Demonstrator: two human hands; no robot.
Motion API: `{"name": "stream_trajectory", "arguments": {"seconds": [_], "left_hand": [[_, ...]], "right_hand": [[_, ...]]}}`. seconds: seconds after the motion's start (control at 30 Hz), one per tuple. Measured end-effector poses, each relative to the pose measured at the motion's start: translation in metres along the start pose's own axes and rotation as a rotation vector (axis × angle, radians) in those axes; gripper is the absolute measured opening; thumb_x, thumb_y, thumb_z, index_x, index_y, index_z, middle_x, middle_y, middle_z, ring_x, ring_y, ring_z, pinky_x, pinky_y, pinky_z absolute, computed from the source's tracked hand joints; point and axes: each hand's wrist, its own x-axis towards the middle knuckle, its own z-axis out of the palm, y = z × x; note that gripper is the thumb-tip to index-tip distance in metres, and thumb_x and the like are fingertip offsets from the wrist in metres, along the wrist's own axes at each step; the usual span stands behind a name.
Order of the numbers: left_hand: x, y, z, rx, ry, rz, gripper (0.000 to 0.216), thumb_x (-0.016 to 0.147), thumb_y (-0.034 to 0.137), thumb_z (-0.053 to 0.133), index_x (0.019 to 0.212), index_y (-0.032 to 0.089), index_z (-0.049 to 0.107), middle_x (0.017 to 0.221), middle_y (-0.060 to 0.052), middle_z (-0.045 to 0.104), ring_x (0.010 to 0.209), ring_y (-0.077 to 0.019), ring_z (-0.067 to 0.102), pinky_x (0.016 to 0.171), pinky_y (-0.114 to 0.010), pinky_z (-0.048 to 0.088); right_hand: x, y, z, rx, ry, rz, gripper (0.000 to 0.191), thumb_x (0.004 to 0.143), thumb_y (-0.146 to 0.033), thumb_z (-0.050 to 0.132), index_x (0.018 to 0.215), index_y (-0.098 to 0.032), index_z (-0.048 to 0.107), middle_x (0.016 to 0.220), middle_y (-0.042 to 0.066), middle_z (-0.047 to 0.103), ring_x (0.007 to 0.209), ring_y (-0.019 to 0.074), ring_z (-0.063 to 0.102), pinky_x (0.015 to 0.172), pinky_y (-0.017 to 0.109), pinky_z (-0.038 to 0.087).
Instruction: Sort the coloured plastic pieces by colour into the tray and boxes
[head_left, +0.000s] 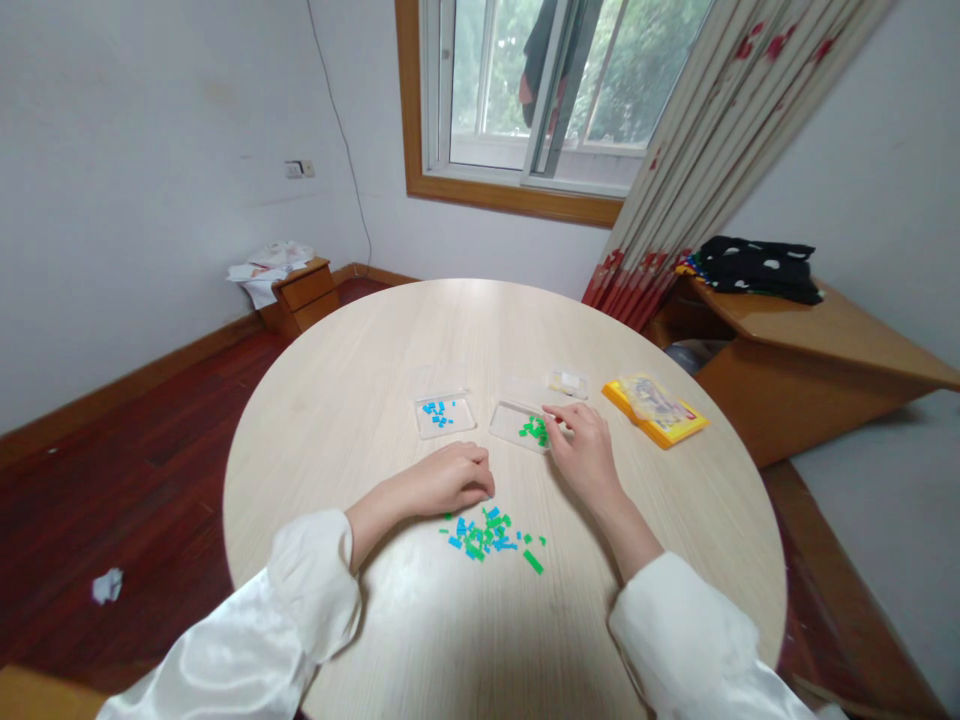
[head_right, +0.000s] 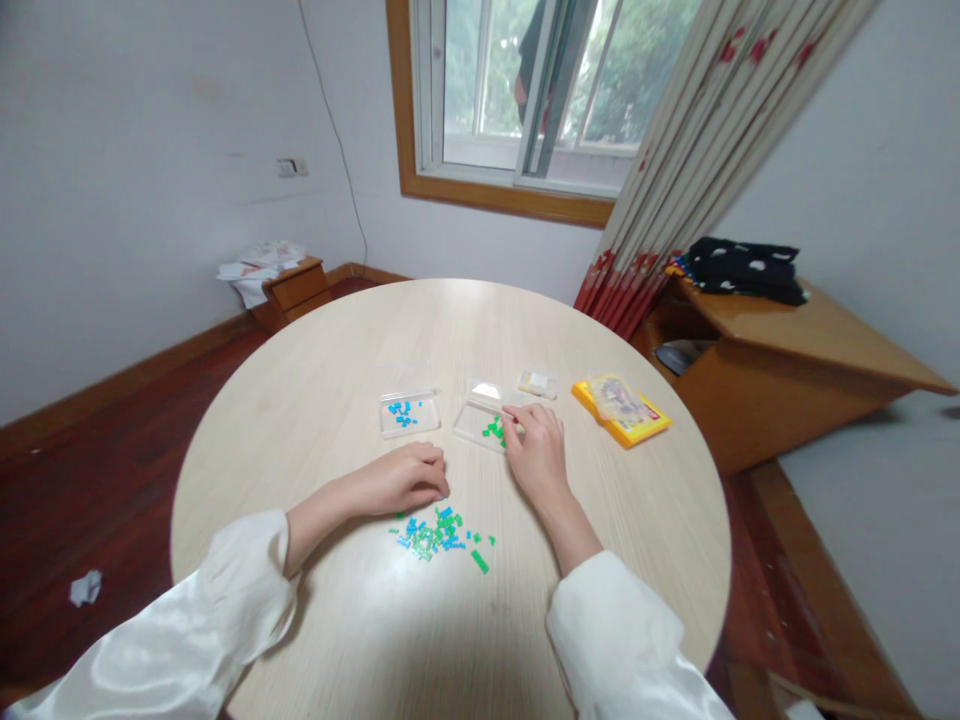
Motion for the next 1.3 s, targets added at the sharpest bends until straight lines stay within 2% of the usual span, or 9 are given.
{"name": "stream_trajectory", "arguments": {"seconds": [0.13, 0.23, 0.33, 0.57, 0.77, 0.87, 0.97, 1.13, 1.3], "left_hand": [[-0.001, -0.009, 0.0, 0.041, 0.114, -0.078, 0.016, 0.084, 0.013, 0.051, 0.079, 0.016, 0.065, 0.078, -0.004, 0.058, 0.077, -0.0156, 0.053, 0.073, -0.027, 0.041], [-0.003, -0.014, -0.009, 0.058, 0.258, -0.206, 0.015, 0.085, 0.016, 0.05, 0.077, 0.016, 0.063, 0.076, -0.004, 0.058, 0.075, -0.0164, 0.053, 0.072, -0.029, 0.041], [-0.006, -0.018, -0.018, 0.034, 0.326, -0.283, 0.016, 0.085, 0.015, 0.049, 0.079, 0.017, 0.064, 0.078, -0.005, 0.058, 0.076, -0.0165, 0.053, 0.072, -0.029, 0.041], [-0.006, -0.016, -0.012, 0.004, 0.141, -0.154, 0.015, 0.082, 0.022, 0.061, 0.095, 0.019, 0.067, 0.081, -0.004, 0.058, 0.08, -0.0173, 0.054, 0.077, -0.03, 0.041], [-0.001, -0.014, 0.002, -0.007, 0.086, -0.104, 0.012, 0.083, 0.015, 0.056, 0.082, 0.016, 0.068, 0.08, -0.005, 0.059, 0.078, -0.0154, 0.055, 0.074, -0.027, 0.041], [0.0, -0.015, 0.002, 0.014, 0.12, -0.119, 0.014, 0.083, 0.013, 0.054, 0.077, 0.015, 0.067, 0.077, -0.004, 0.059, 0.076, -0.0154, 0.054, 0.073, -0.027, 0.041], [-0.001, -0.021, -0.004, 0.049, 0.275, -0.21, 0.012, 0.082, 0.014, 0.056, 0.077, 0.016, 0.066, 0.077, -0.004, 0.058, 0.078, -0.0166, 0.053, 0.074, -0.029, 0.041], [-0.006, -0.039, -0.015, 0.07, 0.582, -0.364, 0.012, 0.082, 0.012, 0.054, 0.08, 0.016, 0.066, 0.08, -0.004, 0.057, 0.079, -0.016, 0.054, 0.075, -0.03, 0.042], [-0.009, -0.048, -0.018, 0.079, 0.658, -0.446, 0.012, 0.08, 0.01, 0.056, 0.081, 0.016, 0.068, 0.077, -0.003, 0.056, 0.075, -0.0152, 0.053, 0.072, -0.029, 0.043]], "right_hand": [[-0.002, -0.006, 0.001, 0.046, -0.017, -0.022, 0.02, 0.087, -0.027, 0.05, 0.091, -0.018, 0.068, 0.077, 0.006, 0.061, 0.078, 0.0211, 0.054, 0.072, 0.035, 0.04], [-0.004, -0.016, 0.001, 0.103, -0.054, -0.054, 0.018, 0.086, -0.024, 0.051, 0.09, -0.018, 0.067, 0.078, 0.006, 0.062, 0.078, 0.0206, 0.054, 0.071, 0.035, 0.042], [-0.005, -0.025, 0.001, 0.13, -0.07, -0.082, 0.017, 0.086, -0.022, 0.051, 0.089, -0.018, 0.067, 0.078, 0.006, 0.062, 0.078, 0.0208, 0.055, 0.073, 0.035, 0.042], [-0.005, -0.027, 0.001, 0.133, -0.064, -0.074, 0.019, 0.085, -0.023, 0.05, 0.09, -0.02, 0.068, 0.077, 0.006, 0.062, 0.078, 0.0212, 0.055, 0.073, 0.037, 0.043], [-0.005, -0.028, 0.003, 0.15, -0.069, -0.071, 0.018, 0.085, -0.022, 0.05, 0.088, -0.02, 0.068, 0.077, 0.006, 0.063, 0.078, 0.0213, 0.055, 0.073, 0.037, 0.043], [-0.005, -0.032, 0.001, 0.191, -0.081, -0.075, 0.017, 0.085, -0.021, 0.051, 0.087, -0.019, 0.068, 0.077, 0.006, 0.062, 0.079, 0.0211, 0.055, 0.073, 0.037, 0.043], [-0.007, -0.041, -0.001, 0.302, -0.19, -0.103, 0.015, 0.085, -0.021, 0.053, 0.087, -0.019, 0.068, 0.077, 0.005, 0.062, 0.078, 0.0192, 0.055, 0.074, 0.036, 0.044], [-0.018, -0.068, -0.002, 0.426, -0.576, -0.234, 0.009, 0.081, -0.017, 0.06, 0.08, -0.02, 0.069, 0.076, 0.002, 0.062, 0.078, 0.0162, 0.056, 0.076, 0.033, 0.043], [-0.029, -0.085, 0.001, 0.403, -0.757, -0.375, 0.016, 0.082, -0.013, 0.058, 0.086, -0.022, 0.07, 0.081, 0.003, 0.061, 0.081, 0.0157, 0.054, 0.079, 0.032, 0.041]]}}
